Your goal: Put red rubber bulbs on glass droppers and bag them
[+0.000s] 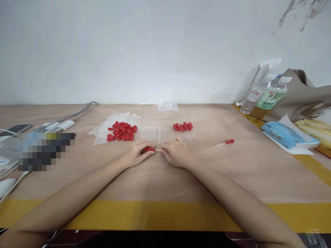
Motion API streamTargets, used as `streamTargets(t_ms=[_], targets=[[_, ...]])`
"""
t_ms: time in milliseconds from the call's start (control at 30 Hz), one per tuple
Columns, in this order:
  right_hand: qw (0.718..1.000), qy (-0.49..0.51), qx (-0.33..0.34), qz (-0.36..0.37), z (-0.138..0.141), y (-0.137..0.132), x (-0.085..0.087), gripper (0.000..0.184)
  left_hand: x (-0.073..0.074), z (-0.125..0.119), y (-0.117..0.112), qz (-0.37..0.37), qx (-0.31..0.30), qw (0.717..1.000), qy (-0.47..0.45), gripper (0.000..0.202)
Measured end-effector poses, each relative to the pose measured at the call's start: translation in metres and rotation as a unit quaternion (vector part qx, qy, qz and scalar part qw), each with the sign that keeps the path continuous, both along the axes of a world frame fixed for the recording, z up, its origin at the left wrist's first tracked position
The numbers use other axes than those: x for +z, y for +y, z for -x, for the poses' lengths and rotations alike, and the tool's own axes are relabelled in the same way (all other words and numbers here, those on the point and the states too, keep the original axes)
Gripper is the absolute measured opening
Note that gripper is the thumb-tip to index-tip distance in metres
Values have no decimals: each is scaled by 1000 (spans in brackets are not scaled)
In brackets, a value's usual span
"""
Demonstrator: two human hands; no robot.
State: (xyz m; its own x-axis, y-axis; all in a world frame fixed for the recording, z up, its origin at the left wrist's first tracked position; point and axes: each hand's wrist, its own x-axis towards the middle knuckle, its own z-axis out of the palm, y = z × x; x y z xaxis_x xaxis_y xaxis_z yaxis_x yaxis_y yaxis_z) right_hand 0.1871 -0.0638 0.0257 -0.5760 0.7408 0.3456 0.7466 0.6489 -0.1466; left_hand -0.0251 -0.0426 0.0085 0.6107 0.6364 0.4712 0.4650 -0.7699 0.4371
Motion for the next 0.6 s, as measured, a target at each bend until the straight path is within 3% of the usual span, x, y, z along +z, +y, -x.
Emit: streamTargets(t_ms=[100,200,267,467,600], targets=[[991,84,-109,-3,-16,6,8,28,0,4,1,-4,52,998,-28,38],[930,180,-320,-14,-35,22,9,35,-1,5,1,4,56,998,-16,39],[897,182,-403,-9,-45,34,4,34,-1,4,1,9,45,999,-6,35],[901,96,-423,33,-47,53,-14,30,-3,3,1,12,40,999,-2,28],[907,58,-414,40,-43,48,-11,35,-3,3,2,11,37,999,4,25]])
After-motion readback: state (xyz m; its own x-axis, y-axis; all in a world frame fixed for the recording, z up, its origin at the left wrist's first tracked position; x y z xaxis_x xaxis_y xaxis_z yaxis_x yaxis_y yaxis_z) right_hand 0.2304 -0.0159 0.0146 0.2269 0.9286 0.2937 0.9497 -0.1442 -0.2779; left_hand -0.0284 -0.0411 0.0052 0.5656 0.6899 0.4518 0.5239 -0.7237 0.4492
